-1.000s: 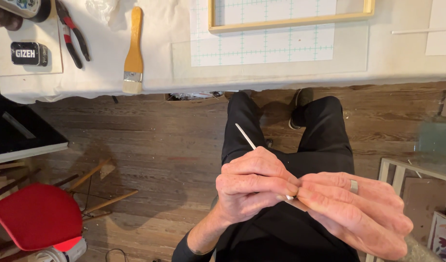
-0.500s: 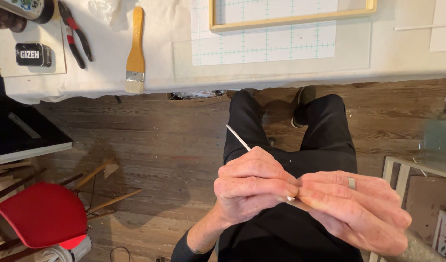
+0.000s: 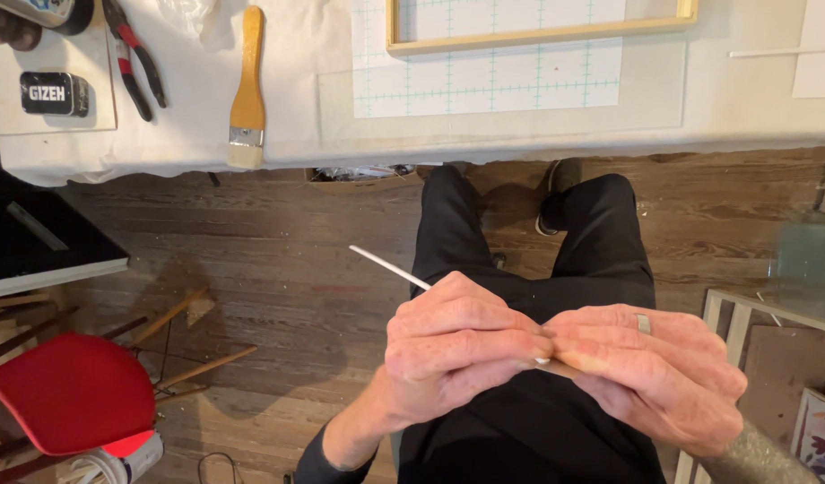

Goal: The person cuts a thin white strip with a utility knife against the table edge, trims small pieces from it, and fits the cut pieces into the inner corners of a wooden picture frame, pressing them into place along the frame edges.

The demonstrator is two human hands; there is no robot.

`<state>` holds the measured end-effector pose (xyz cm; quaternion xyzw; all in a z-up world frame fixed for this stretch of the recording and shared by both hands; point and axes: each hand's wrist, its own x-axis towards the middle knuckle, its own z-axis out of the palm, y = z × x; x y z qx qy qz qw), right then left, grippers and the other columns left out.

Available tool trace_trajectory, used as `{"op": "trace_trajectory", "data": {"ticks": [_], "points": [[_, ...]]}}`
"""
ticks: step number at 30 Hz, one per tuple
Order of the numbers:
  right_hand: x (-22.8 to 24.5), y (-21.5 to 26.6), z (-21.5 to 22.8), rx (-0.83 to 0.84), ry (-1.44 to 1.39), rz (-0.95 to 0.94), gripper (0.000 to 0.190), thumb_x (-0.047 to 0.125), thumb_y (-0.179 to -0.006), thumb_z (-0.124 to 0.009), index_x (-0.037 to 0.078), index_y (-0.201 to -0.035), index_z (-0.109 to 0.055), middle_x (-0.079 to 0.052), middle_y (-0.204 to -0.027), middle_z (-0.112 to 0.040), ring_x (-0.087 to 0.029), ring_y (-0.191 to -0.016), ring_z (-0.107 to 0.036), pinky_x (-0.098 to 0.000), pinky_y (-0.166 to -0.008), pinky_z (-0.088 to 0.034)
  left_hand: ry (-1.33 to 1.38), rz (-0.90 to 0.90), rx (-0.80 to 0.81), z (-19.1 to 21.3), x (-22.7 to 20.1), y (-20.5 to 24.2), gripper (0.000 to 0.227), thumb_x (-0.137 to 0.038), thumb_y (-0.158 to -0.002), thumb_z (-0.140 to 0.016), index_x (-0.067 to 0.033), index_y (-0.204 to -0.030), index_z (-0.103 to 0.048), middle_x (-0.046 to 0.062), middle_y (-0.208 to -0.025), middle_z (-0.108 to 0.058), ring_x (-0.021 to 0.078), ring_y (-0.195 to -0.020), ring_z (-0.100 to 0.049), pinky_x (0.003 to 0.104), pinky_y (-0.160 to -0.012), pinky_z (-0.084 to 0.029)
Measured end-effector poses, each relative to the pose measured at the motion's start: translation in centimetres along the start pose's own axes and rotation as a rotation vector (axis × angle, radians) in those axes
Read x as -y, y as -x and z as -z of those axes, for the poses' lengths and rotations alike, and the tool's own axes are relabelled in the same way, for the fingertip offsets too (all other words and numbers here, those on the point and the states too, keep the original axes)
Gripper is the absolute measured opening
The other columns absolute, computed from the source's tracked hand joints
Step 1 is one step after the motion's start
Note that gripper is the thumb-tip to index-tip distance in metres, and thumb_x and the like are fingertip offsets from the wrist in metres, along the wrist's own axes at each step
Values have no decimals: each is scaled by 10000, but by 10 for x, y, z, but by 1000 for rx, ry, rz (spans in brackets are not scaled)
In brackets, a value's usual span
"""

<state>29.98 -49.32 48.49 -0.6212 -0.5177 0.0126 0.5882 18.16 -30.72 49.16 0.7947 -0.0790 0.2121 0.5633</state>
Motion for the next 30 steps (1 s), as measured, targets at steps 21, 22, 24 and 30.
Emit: {"op": "trace_trajectory", "data": {"ticks": [21, 22, 24, 30], "points": [[-20, 30, -12, -126, -83, -83, 279, -36, -790, -833, -16, -988, -637, -138, -849, -750, -244, -799, -811, -323, -703, -665, -132, 131, -15, -8, -21, -6, 237, -50, -890, -854, -79, -1098, -743, 14, -1040, -734, 174, -939, -719, 284, -775, -554], [-20, 31, -11, -130, -78, -83, 279, -36, -790, -833, -16, -988, -637, -138, -849, -750, -244, -799, -811, -323, -703, -665, -130, 128, -11, -9, -19, -6, 237, -50, -890, -854, -79, -1098, -743, 14, -1040, -734, 174, -939, -719, 284, -775, -554], [-20, 33, -12, -102, -159, -99, 282, -26, -791, -828, -12, -994, -632, -141, -857, -746, -257, -822, -804, -338, -735, -666, -78, 128, -52, -12, -17, -5, 231, -37, -883, -846, -68, -1090, -751, 26, -1034, -737, 179, -941, -725, 278, -779, -568], [-13, 30, -7, -92, -55, -201, 285, -8, -796, -838, -7, -992, -631, -143, -900, -759, -250, -841, -804, -314, -745, -654, 0, 183, -81, -16, -11, -3, 215, 3, -891, -827, -52, -1083, -748, 44, -1025, -735, 181, -930, -726, 267, -760, -589]]}}
